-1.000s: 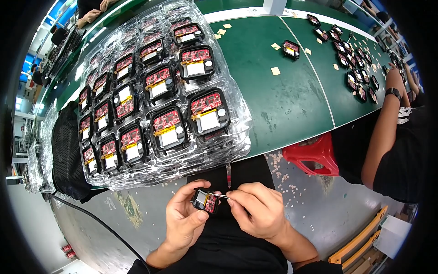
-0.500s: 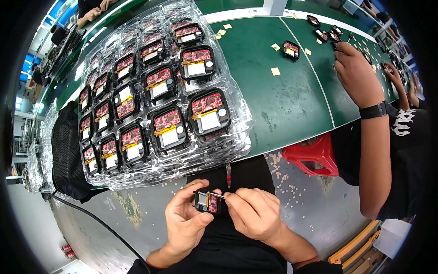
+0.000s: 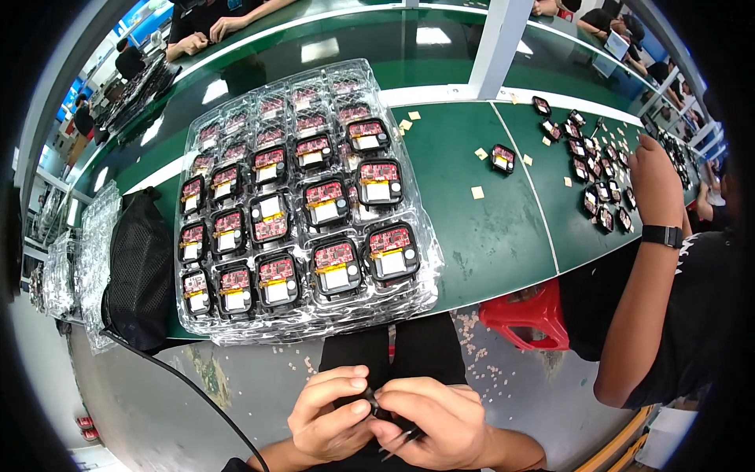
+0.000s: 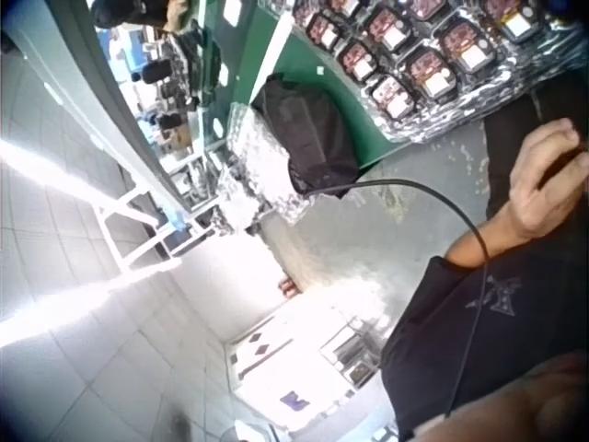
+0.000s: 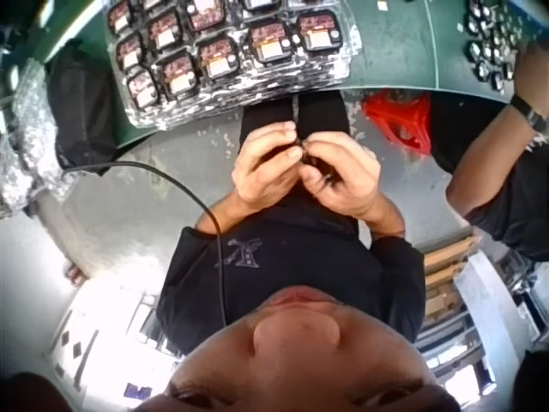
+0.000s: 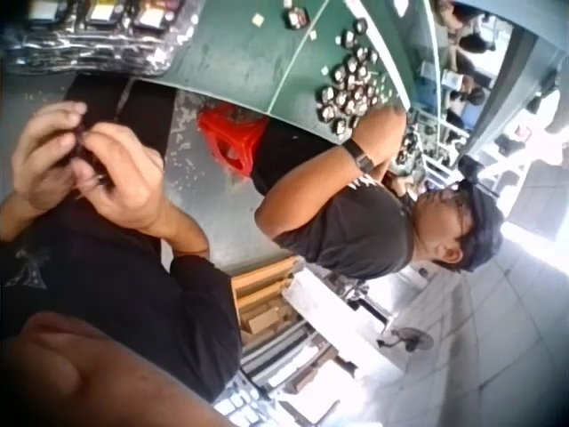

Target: Assemble internal components of an electronic device using a small tool.

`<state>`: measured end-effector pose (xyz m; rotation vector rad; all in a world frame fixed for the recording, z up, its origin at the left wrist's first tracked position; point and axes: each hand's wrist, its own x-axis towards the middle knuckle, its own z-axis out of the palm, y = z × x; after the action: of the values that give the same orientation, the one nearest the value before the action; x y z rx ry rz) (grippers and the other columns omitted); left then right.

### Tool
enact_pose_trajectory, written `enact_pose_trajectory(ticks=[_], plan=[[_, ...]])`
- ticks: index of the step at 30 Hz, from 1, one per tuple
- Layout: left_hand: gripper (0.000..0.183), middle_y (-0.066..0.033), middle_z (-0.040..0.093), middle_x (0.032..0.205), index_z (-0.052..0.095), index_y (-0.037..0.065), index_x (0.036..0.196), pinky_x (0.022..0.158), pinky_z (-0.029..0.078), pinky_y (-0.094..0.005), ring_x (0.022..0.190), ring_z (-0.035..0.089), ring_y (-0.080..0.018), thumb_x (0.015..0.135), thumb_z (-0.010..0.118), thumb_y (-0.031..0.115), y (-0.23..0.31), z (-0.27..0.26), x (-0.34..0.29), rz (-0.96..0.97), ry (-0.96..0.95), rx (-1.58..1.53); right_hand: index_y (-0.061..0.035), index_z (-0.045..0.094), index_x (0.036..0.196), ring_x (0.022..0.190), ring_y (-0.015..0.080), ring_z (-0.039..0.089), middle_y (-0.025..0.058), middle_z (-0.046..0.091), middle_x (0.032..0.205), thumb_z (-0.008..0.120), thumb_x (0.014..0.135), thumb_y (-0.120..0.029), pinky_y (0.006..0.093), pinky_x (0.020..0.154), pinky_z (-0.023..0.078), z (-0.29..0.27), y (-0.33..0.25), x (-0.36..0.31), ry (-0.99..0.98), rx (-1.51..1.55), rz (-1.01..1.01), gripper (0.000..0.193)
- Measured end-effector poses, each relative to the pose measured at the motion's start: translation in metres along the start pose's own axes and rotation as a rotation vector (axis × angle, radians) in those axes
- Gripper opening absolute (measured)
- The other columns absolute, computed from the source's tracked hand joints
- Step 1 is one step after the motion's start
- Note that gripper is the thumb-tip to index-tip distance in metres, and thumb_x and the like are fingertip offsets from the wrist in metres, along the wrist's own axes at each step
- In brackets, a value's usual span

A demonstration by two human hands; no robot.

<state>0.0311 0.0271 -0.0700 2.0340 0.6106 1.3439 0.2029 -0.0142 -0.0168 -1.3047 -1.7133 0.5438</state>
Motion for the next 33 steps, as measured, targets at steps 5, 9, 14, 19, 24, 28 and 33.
enact_pose_trajectory(ticks=[5, 9, 14, 19, 24, 28, 33], plan=[[0.067, -0.0189, 0.058, 0.123, 0.054, 0.010, 0.128, 0.090, 0.060, -0.0433, 0.111, 0.065, -0.0387, 0.071, 0.091, 0.009, 0.001, -0.002, -0.006, 0.016, 0.240, 0.073, 0.0044, 0.070, 0.100, 0.081, 0.0297, 0.074, 0.0187, 0.072, 0.090, 0.079, 0.078, -0.001, 0.0344, 0.067, 0.060, -0.023, -0.004, 0.052, 0.055, -0.120, -0.189, 0.024], [0.066, -0.0195, 0.057, 0.121, 0.054, 0.008, 0.127, 0.091, 0.060, -0.0441, 0.110, 0.065, -0.0389, 0.072, 0.091, 0.010, 0.002, -0.002, -0.007, -0.023, 0.240, -0.018, 0.0013, 0.070, 0.101, 0.078, 0.0329, 0.070, 0.0148, 0.070, 0.092, 0.071, 0.083, 0.005, 0.0361, 0.065, 0.057, -0.034, 0.015, 0.141, 0.307, -0.440, -0.367, 0.019], [0.056, -0.0226, 0.061, 0.120, 0.057, 0.000, 0.123, 0.092, 0.055, -0.0471, 0.111, 0.064, -0.0431, 0.077, 0.087, 0.007, 0.020, -0.007, -0.015, -0.136, 0.174, 0.005, -0.0045, 0.072, 0.101, 0.089, 0.0351, 0.069, 0.0122, 0.071, 0.100, 0.064, 0.081, 0.001, 0.0438, 0.079, 0.056, -0.037, 0.061, 0.230, 0.080, -0.597, -0.266, 0.022], [0.047, -0.0221, 0.063, 0.117, 0.060, -0.003, 0.119, 0.091, 0.055, -0.0456, 0.109, 0.065, -0.0405, 0.082, 0.084, 0.015, 0.022, -0.007, -0.014, -0.170, 0.152, -0.032, -0.0051, 0.073, 0.102, 0.095, 0.0369, 0.068, 0.0145, 0.071, 0.101, 0.061, 0.081, -0.002, 0.0465, 0.085, 0.055, -0.036, 0.077, 0.253, -0.144, -0.689, -0.162, 0.024], [0.045, -0.0218, 0.064, 0.115, 0.062, -0.004, 0.117, 0.092, 0.054, -0.0446, 0.108, 0.066, -0.0390, 0.090, 0.077, 0.029, 0.019, -0.007, -0.017, -0.201, 0.140, -0.063, 0.0028, 0.071, 0.099, 0.096, 0.0391, 0.065, 0.0190, 0.069, 0.098, 0.053, 0.083, 0.004, 0.0451, 0.088, 0.052, -0.034, 0.080, 0.249, -0.114, -0.621, -0.174, 0.024], [0.044, -0.0223, 0.063, 0.116, 0.062, -0.004, 0.117, 0.092, 0.054, -0.0444, 0.108, 0.066, -0.0389, 0.092, 0.075, 0.029, 0.017, -0.008, -0.020, -0.209, 0.134, -0.071, 0.0019, 0.070, 0.103, 0.096, 0.0407, 0.066, 0.0207, 0.069, 0.109, 0.054, 0.085, 0.001, 0.0477, 0.090, 0.052, -0.056, 0.096, 0.229, 0.186, -0.636, -0.042, 0.024], [0.042, -0.0228, 0.063, 0.118, 0.062, -0.005, 0.115, 0.094, 0.053, -0.0435, 0.109, 0.065, -0.0382, 0.093, 0.074, 0.029, 0.015, -0.004, -0.021, -0.250, 0.116, -0.099, 0.0036, 0.064, 0.103, 0.089, 0.0442, 0.068, 0.0238, 0.065, 0.103, 0.057, 0.089, -0.006, 0.0513, 0.080, 0.056, -0.063, 0.135, 0.168, 0.115, -1.072, 0.434, 0.018]])
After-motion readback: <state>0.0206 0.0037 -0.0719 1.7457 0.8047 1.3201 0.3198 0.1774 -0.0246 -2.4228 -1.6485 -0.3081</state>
